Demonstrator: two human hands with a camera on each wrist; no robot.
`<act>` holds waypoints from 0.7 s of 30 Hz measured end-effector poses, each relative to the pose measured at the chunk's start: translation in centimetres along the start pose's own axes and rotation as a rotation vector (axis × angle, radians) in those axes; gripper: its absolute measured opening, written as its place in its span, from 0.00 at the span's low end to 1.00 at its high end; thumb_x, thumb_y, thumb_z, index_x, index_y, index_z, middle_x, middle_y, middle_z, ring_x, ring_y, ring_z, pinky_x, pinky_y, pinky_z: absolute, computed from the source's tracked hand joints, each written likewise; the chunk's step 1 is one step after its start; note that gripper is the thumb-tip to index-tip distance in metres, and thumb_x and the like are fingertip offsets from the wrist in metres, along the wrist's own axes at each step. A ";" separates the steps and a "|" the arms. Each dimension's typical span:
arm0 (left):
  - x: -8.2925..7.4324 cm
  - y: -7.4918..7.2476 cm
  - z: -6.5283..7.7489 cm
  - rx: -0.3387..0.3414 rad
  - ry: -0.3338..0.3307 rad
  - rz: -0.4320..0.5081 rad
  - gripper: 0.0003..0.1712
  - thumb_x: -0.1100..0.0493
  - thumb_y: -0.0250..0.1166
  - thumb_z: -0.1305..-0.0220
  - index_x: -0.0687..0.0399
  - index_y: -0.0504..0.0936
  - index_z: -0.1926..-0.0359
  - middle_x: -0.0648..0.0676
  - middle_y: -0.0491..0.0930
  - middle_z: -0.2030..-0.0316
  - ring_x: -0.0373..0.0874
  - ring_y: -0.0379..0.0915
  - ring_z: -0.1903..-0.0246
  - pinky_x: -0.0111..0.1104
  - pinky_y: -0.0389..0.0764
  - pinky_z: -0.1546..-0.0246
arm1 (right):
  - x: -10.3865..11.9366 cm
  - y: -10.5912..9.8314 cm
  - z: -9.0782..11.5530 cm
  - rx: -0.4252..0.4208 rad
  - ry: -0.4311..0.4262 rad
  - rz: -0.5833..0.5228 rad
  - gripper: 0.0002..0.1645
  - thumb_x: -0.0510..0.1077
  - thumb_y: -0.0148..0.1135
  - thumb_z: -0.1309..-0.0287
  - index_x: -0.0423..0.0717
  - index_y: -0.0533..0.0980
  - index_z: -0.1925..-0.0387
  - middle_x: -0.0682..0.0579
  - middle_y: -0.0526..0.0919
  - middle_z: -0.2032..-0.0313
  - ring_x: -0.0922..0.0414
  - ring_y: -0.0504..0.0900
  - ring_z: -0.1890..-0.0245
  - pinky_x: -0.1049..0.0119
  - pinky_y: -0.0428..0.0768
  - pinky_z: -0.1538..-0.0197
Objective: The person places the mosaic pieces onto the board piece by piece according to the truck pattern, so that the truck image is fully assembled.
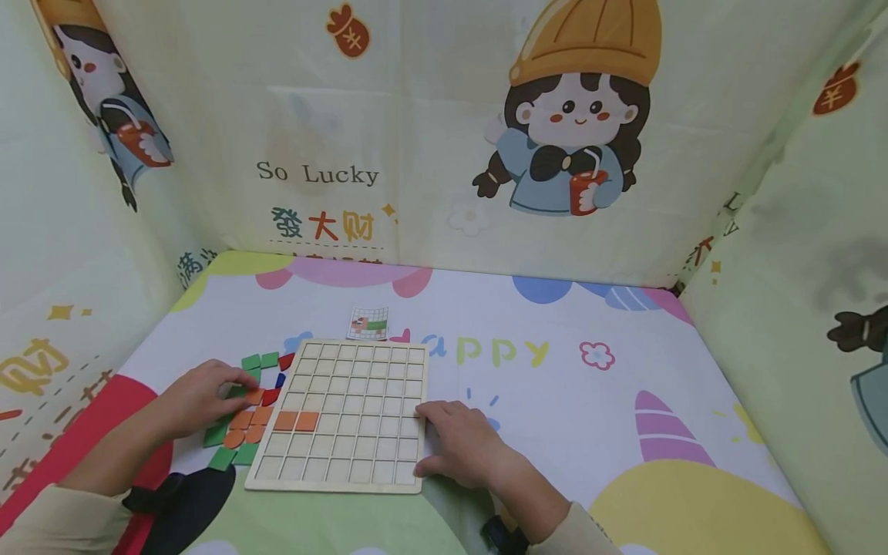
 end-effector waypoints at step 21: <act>-0.2 -0.6 -0.3 -0.046 0.002 -0.027 0.20 0.56 0.76 0.45 0.59 0.86 0.53 0.59 0.78 0.59 0.59 0.70 0.54 0.42 0.84 0.66 | -0.1 0.2 -0.1 0.014 0.017 -0.001 0.44 0.55 0.78 0.51 0.45 0.71 0.35 0.46 0.75 0.38 0.45 0.72 0.37 0.42 0.71 0.41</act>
Point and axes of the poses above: each hand's wrist, its own z-axis away from the middle knuckle, its own y-axis out of the palm, x = y × z, the point moved 10 cm from there along -z, towards the middle knuckle
